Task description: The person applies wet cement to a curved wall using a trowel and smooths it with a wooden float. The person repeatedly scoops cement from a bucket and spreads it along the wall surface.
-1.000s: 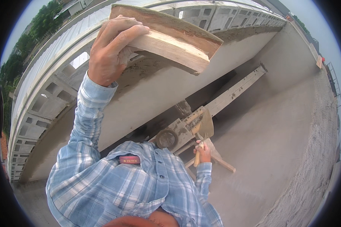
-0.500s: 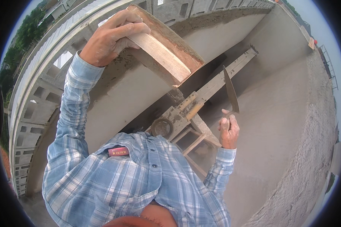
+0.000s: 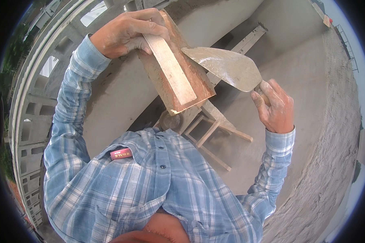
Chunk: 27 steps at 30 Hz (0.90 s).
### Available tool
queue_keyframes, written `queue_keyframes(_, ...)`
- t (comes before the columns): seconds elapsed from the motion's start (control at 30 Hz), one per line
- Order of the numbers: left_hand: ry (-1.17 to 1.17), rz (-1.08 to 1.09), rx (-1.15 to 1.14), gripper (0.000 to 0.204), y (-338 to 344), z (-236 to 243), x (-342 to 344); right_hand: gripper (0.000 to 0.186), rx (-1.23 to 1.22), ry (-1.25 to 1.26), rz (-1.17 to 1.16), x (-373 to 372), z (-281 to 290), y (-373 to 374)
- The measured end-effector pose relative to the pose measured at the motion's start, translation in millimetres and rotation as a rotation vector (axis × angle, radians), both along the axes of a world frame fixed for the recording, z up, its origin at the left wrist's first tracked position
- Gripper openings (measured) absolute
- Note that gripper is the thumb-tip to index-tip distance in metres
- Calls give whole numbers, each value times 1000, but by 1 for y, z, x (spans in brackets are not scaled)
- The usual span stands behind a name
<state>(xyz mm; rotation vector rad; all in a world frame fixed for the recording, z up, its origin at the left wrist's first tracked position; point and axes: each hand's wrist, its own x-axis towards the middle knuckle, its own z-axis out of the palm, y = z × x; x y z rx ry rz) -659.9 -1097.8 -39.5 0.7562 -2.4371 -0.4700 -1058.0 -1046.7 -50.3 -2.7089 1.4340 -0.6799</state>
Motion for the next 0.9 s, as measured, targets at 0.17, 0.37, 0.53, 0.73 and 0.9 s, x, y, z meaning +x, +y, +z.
queue_keyframes(0.17,51,-57,120,33,15,-6,-21,28,-38,47,9,9,8,-32)
queue_keyframes(0.37,43,-98,-49,35,21,-4,-31,44,-60,-2,-116,6,2,-62)
queue_keyframes(0.53,31,15,-159,38,27,-14,-19,42,90,-167,-167,-7,-21,-49)
queue_keyframes(0.73,-16,626,-484,41,68,47,43,48,400,-366,-331,-32,-116,-8)
queue_keyframes(0.9,-78,1453,-493,37,111,76,133,55,716,-601,-398,-15,-216,41)
